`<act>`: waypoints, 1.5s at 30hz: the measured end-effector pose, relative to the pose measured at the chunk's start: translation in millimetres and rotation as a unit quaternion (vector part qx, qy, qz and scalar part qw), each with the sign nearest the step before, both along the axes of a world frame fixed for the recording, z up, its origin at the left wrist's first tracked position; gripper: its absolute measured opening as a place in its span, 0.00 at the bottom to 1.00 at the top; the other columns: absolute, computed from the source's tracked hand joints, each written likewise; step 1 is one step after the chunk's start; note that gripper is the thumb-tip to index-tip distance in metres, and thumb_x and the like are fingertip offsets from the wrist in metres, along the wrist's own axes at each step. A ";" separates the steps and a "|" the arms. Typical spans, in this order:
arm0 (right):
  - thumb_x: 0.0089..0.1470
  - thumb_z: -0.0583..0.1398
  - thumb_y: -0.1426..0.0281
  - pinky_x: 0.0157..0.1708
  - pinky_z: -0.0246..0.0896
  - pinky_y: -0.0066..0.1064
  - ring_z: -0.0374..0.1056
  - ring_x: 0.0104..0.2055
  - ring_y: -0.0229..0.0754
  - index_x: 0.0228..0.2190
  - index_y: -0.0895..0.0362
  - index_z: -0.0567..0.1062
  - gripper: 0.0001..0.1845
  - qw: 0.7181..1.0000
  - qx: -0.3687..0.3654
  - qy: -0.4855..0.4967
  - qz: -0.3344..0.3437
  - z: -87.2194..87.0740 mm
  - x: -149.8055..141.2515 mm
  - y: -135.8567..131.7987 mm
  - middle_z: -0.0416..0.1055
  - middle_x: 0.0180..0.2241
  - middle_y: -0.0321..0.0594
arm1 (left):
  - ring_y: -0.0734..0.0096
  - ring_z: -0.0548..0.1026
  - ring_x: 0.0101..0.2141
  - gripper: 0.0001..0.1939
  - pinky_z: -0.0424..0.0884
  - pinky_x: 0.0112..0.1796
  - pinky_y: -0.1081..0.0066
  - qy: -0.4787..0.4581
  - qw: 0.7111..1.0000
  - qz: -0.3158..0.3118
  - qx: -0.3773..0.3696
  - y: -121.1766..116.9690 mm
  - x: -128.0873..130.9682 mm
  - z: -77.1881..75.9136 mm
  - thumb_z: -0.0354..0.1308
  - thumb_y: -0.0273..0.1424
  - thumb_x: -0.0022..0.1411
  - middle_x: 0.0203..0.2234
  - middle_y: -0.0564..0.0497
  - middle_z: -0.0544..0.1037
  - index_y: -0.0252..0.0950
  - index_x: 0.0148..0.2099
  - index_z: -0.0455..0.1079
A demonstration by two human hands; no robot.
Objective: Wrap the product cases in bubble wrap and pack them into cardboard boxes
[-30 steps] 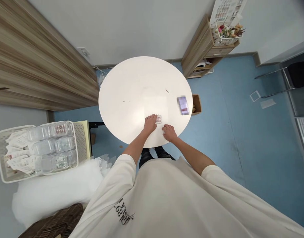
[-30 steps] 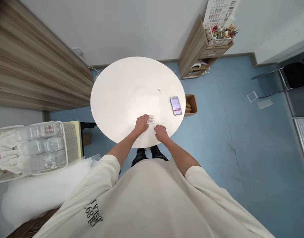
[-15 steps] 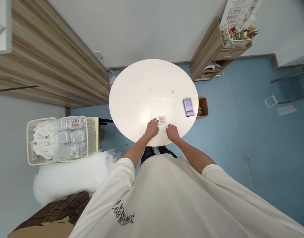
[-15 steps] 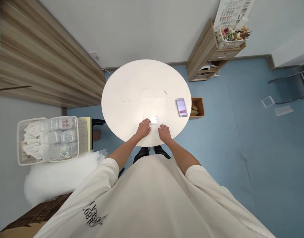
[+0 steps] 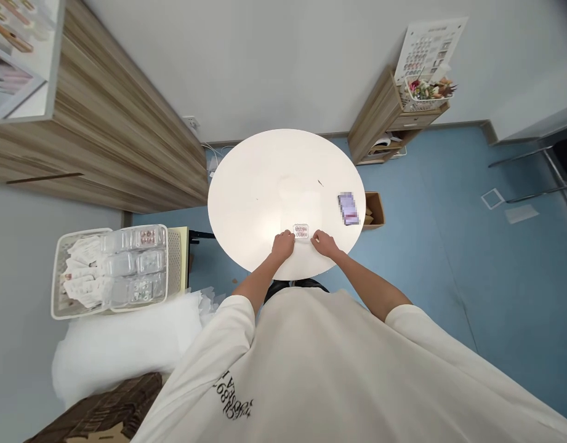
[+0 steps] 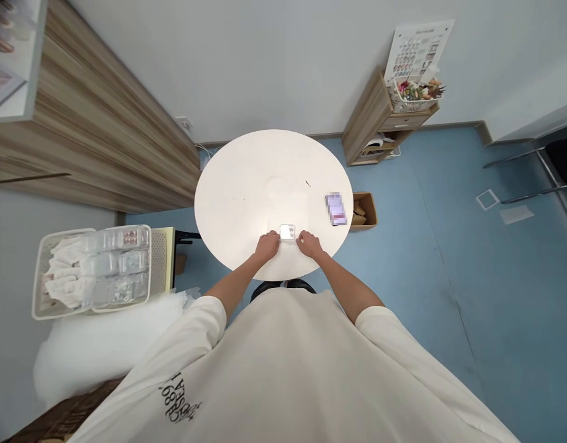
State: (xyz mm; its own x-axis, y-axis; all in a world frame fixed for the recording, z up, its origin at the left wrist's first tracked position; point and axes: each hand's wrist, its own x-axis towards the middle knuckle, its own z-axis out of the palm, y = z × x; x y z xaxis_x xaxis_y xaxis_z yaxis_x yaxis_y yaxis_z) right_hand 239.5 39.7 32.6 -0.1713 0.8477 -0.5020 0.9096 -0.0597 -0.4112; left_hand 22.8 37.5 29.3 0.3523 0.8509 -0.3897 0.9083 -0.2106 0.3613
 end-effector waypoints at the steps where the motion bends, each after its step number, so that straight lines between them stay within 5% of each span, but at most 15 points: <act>1: 0.67 0.51 0.58 0.45 0.60 0.38 0.69 0.45 0.46 0.44 0.52 0.70 0.13 1.000 0.010 0.007 -0.007 1.8 -0.2 -0.2 0.74 0.46 0.42 | 0.58 0.75 0.49 0.14 0.66 0.52 0.59 -0.002 1.000 0.006 -0.012 5.9 -1.4 -0.3 0.44 0.28 0.71 0.52 0.41 0.72 0.38 0.52 0.70; 4: 0.64 0.56 0.54 0.51 0.59 0.40 0.68 0.51 0.48 0.49 0.52 0.70 0.19 0.999 0.036 -0.002 0.004 4.8 -3.1 0.6 0.72 0.52 0.43 | 0.60 0.78 0.43 0.15 0.69 0.46 0.61 -0.003 0.999 0.016 -0.037 21.0 -4.0 -2.9 0.42 0.31 0.73 0.48 0.43 0.73 0.37 0.51 0.70; 8: 0.64 0.56 0.64 0.51 0.59 0.41 0.67 0.53 0.49 0.44 0.54 0.74 0.11 0.998 0.043 -0.049 0.016 2.2 -7.5 9.0 0.71 0.52 0.46 | 0.59 0.77 0.44 0.15 0.69 0.46 0.61 -0.002 0.999 0.001 -0.034 31.6 -4.3 -7.2 0.43 0.31 0.73 0.46 0.43 0.75 0.37 0.50 0.70; 12: 0.66 0.52 0.67 0.48 0.61 0.40 0.68 0.49 0.49 0.43 0.54 0.75 0.12 0.998 0.022 -0.062 0.000 -3.8 -8.3 21.9 0.72 0.50 0.46 | 0.55 0.73 0.52 0.15 0.63 0.54 0.56 -0.003 1.000 0.000 0.013 33.5 -5.6 -6.7 0.44 0.28 0.71 0.47 0.40 0.75 0.37 0.51 0.70; 16: 0.67 0.51 0.67 0.47 0.61 0.39 0.69 0.48 0.49 0.46 0.54 0.74 0.14 0.997 -0.004 -0.070 0.016 -10.3 -7.4 34.6 0.73 0.49 0.47 | 0.51 0.61 0.64 0.20 0.52 0.62 0.49 -0.019 0.994 -0.003 0.107 27.9 -7.5 -1.3 0.46 0.21 0.65 0.59 0.37 0.69 0.36 0.57 0.67; 19: 0.67 0.51 0.67 0.46 0.60 0.38 0.69 0.48 0.49 0.45 0.54 0.74 0.13 0.996 -0.014 -0.077 0.030 -15.0 -7.5 43.7 0.73 0.49 0.47 | 0.51 0.60 0.64 0.22 0.54 0.61 0.48 -0.051 0.986 -0.072 0.144 18.9 -5.1 -1.2 0.47 0.20 0.65 0.62 0.38 0.66 0.38 0.58 0.66; 23: 0.67 0.51 0.68 0.43 0.59 0.36 0.69 0.47 0.48 0.43 0.56 0.74 0.12 0.995 -0.024 -0.086 0.035 -20.2 -8.3 55.0 0.73 0.48 0.48 | 0.52 0.69 0.57 0.19 0.62 0.56 0.53 -0.053 0.974 -0.178 0.128 8.1 3.7 -11.0 0.48 0.19 0.63 0.54 0.38 0.73 0.37 0.54 0.68; 35: 0.67 0.51 0.68 0.41 0.56 0.35 0.69 0.45 0.48 0.41 0.56 0.73 0.11 0.995 -0.034 -0.090 0.041 -29.0 -7.5 71.3 0.74 0.45 0.48 | 0.53 0.60 0.66 0.27 0.58 0.60 0.52 0.007 0.989 -0.101 0.107 23.9 15.6 -36.5 0.48 0.18 0.61 0.66 0.37 0.62 0.36 0.61 0.61; 42: 0.67 0.51 0.67 0.43 0.56 0.37 0.69 0.42 0.48 0.42 0.55 0.71 0.10 0.995 -0.037 -0.085 0.033 -30.3 -8.1 73.4 0.75 0.42 0.45 | 0.54 0.61 0.64 0.28 0.57 0.60 0.53 0.029 0.989 -0.101 0.106 31.0 20.5 -37.3 0.48 0.17 0.60 0.64 0.38 0.64 0.37 0.62 0.60; 45: 0.64 0.52 0.70 0.47 0.56 0.40 0.68 0.46 0.50 0.47 0.56 0.69 0.11 0.996 0.025 -0.078 0.039 -26.4 -9.1 66.2 0.74 0.45 0.48 | 0.55 0.64 0.62 0.27 0.56 0.60 0.54 0.023 0.991 -0.092 0.099 35.7 22.4 -34.9 0.49 0.17 0.60 0.61 0.38 0.67 0.38 0.60 0.62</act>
